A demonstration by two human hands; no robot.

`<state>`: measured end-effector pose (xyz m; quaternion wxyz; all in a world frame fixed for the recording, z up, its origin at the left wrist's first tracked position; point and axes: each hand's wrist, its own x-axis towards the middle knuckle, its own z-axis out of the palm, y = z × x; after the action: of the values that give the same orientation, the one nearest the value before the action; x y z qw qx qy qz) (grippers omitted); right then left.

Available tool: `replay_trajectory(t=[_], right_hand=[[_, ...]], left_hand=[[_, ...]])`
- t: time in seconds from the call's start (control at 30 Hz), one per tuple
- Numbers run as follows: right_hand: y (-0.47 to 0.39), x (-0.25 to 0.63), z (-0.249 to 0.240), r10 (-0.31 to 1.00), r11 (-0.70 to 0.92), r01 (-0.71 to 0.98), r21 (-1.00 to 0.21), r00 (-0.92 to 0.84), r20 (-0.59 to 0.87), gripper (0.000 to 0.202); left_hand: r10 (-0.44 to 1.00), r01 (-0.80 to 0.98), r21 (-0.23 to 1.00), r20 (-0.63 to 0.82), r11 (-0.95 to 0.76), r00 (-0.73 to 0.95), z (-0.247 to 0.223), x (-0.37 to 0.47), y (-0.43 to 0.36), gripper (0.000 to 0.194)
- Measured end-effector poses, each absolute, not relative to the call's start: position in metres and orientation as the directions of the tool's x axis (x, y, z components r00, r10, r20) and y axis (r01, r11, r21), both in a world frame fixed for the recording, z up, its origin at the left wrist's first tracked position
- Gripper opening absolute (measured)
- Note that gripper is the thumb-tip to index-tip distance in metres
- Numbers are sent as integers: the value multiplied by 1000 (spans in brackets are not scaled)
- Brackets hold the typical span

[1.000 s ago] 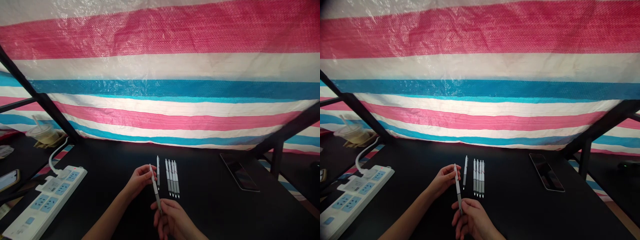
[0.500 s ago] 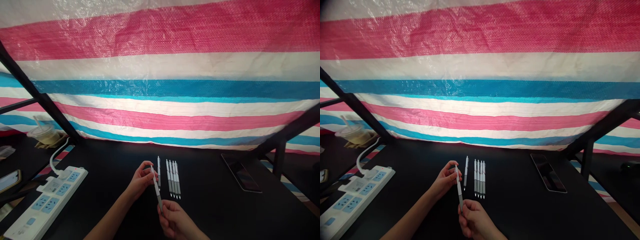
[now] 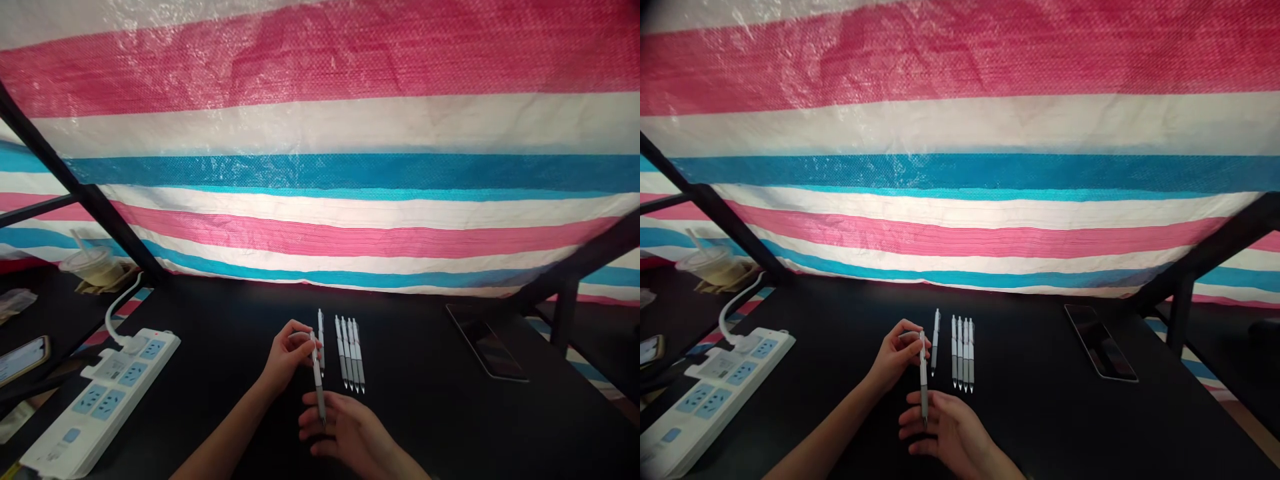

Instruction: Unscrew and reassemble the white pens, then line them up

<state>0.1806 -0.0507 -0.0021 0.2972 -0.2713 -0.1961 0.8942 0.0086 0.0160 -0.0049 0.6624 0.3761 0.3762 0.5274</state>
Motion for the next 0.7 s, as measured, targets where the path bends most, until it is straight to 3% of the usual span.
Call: replay_trajectory(t=[0.5, 0.7], right_hand=[[-49, 180, 2, 622, -766, -422, -485, -679, -390, 46], [-48, 180, -3, 618, -769, -425, -478, -685, -385, 43]], left_hand=[[982, -412, 894, -127, 174, 139, -4, 6, 18, 37], [985, -421, 893, -119, 160, 122, -2, 4, 17, 29]])
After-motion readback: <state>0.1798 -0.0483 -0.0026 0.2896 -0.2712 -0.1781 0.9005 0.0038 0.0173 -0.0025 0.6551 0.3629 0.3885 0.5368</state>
